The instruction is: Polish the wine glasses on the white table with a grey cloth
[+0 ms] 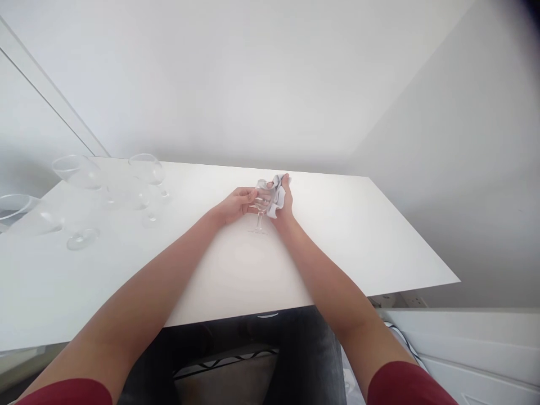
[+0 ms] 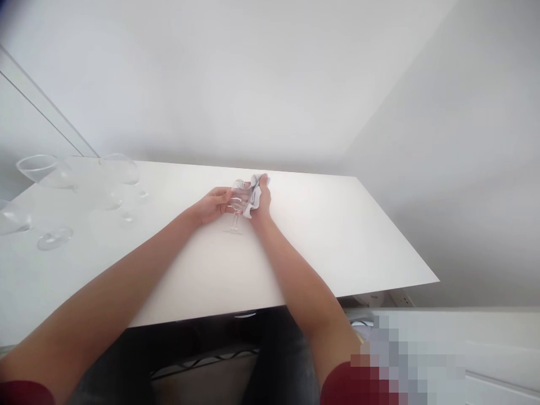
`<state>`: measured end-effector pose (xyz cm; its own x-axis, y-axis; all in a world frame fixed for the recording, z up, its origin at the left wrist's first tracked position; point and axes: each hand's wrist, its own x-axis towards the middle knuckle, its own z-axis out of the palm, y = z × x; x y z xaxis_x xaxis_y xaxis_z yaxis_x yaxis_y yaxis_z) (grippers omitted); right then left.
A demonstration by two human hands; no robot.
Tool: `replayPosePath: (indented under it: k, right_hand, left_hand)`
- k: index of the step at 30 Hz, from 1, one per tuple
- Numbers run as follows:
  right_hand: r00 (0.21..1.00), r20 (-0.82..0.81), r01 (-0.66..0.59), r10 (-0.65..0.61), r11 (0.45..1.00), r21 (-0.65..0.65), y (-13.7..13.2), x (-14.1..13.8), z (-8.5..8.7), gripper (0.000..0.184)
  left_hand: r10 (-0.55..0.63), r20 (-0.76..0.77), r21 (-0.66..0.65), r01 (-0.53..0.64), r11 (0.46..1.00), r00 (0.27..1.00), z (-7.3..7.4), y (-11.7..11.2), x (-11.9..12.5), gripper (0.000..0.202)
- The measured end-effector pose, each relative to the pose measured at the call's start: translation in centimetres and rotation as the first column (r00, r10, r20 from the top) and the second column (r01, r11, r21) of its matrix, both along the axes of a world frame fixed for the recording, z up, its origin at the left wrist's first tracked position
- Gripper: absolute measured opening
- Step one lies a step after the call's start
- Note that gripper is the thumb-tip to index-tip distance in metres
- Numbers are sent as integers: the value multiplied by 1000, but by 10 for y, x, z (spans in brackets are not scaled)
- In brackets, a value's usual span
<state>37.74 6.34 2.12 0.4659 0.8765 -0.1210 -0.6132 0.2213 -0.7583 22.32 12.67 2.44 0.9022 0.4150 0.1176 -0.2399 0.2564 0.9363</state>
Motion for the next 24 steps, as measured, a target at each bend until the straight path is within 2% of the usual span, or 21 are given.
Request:
replayPosePath:
  k: [2, 3, 5, 7, 11, 14, 16, 19, 22, 24]
  right_hand:
    - [993, -84, 86, -81, 995, 59, 7, 1, -5, 54]
    - [993, -91, 85, -77, 992, 93, 10, 0, -7, 53]
    - [1000, -8, -7, 8, 989, 147, 13, -5, -10, 53]
    - [984, 163, -94, 72, 986, 135, 12, -12, -11, 58]
    - [850, 525, -3, -39, 997, 80, 5, -19, -8, 69]
    - [774, 629, 52, -73, 997, 51, 0, -16, -5, 77]
    - [764, 645, 12, -6, 1000, -6, -1, -13, -5, 84]
    - [725, 672, -121, 151, 988, -92, -1, -13, -5, 91]
    - [675, 696, -244, 247, 964, -106, -1, -17, -8, 82]
    - [666, 707, -274, 237, 960, -63, 0, -20, -10, 74]
  left_hand:
    - [91, 60, 6, -92, 996, 994, -1, 1, 1, 53]
    - [159, 89, -2, -160, 987, 983, -1, 1, 2, 53]
    - [305, 113, -18, -305, 952, 946, -3, 2, 3, 54]
    - [400, 113, 2, -403, 915, 910, -5, 3, 3, 56]
    - [406, 160, 82, -422, 903, 900, -7, 3, 4, 60]
    - [359, 194, 97, -382, 919, 913, -8, 4, 7, 63]
    - [363, 231, 118, -396, 911, 903, -8, 3, 7, 65]
    - [448, 282, 127, -496, 859, 848, -5, 3, 5, 65]
    - [532, 250, 95, -567, 818, 809, -2, 2, 2, 60]
    - [562, 243, 94, -596, 797, 790, -1, 3, 2, 53]
